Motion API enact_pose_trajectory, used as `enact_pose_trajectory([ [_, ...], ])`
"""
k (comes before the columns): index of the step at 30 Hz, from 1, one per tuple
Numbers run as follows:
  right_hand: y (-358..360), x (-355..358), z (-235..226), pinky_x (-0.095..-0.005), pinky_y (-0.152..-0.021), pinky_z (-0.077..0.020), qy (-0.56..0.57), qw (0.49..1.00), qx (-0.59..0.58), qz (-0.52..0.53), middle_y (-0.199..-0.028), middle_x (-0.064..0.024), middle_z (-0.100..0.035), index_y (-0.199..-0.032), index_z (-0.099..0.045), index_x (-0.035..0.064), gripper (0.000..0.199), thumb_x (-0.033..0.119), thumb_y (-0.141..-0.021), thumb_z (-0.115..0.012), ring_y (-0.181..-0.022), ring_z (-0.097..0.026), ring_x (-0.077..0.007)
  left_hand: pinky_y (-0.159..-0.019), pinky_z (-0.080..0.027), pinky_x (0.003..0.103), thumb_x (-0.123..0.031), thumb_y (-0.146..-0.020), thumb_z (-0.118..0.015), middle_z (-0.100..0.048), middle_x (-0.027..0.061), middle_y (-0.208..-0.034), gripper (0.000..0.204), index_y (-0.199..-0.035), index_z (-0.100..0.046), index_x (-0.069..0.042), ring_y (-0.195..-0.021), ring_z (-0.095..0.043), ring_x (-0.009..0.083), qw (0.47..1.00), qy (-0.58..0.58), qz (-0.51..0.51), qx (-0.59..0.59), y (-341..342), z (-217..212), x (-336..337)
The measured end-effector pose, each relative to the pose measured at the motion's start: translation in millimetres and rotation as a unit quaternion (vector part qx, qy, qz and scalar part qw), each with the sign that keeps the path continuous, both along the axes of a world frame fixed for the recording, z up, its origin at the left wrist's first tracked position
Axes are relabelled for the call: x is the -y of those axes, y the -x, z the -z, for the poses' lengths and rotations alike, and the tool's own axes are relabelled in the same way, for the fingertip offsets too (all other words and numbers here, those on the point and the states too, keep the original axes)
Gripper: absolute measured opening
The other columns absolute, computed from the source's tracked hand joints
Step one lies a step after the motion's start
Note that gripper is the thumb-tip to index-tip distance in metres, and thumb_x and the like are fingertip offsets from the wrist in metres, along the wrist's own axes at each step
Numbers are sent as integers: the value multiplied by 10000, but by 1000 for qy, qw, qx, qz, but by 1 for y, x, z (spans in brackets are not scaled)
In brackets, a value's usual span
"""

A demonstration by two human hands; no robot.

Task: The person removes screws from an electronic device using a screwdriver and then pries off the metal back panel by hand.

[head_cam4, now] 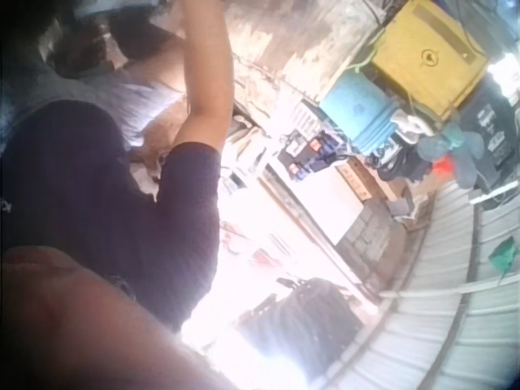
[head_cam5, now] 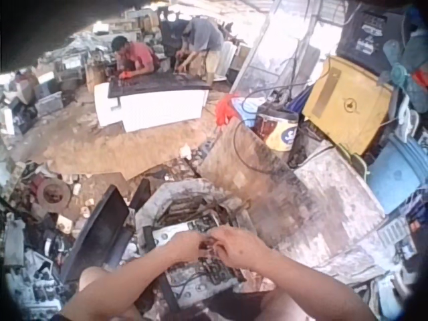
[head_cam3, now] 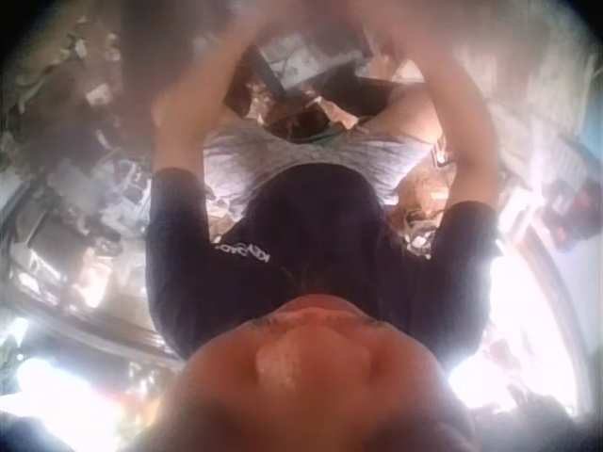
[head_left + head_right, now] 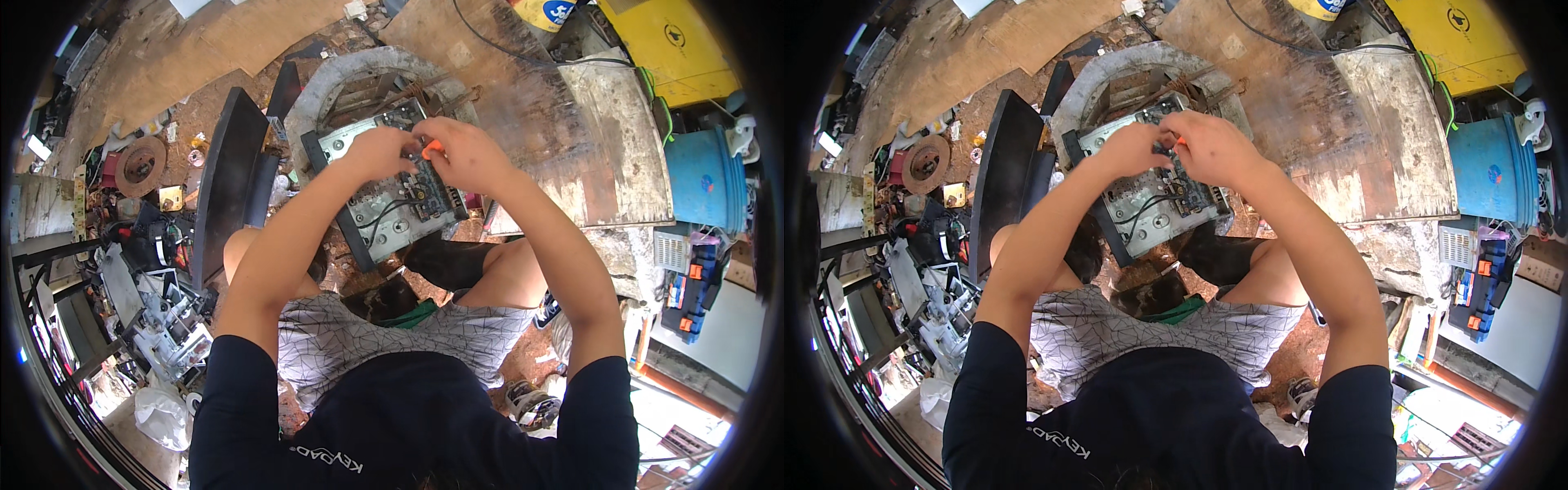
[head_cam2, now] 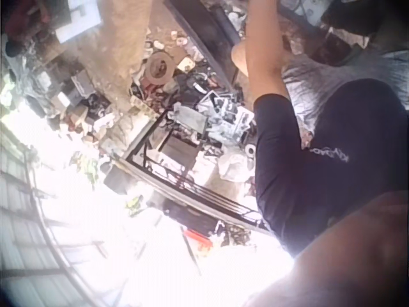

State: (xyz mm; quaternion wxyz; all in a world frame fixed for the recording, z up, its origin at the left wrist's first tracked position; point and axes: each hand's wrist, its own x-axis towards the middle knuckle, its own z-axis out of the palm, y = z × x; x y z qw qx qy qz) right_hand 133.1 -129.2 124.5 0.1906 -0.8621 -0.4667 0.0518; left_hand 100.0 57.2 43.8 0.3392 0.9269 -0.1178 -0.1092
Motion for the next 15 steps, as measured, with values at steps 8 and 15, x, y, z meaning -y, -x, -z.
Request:
enact_pose_trajectory([
  [8, 12, 8, -13, -439, -804, -517, 107, 994, -16, 26, -974, -140, -658, -1056, -667, 56, 244, 80, -816, -637, -918, -634, -371, -877, -508, 433, -198, -792, -743, -679, 96, -1016, 293, -1078, -729, -137, -994, -640, 321, 993, -24, 19, 115, 15, 17, -13],
  [15, 24, 27, -43, -433, -743, -530, -27, 998, -18, 46, -906, -146, -662, -958, -682, 32, 138, 77, -833, -644, -833, -649, -362, -889, -507, 433, -208, -776, -754, -671, 84, -1026, 340, -1110, -717, -151, -999, -647, 307, 991, -71, 50, 106, 22, 13, -8],
])
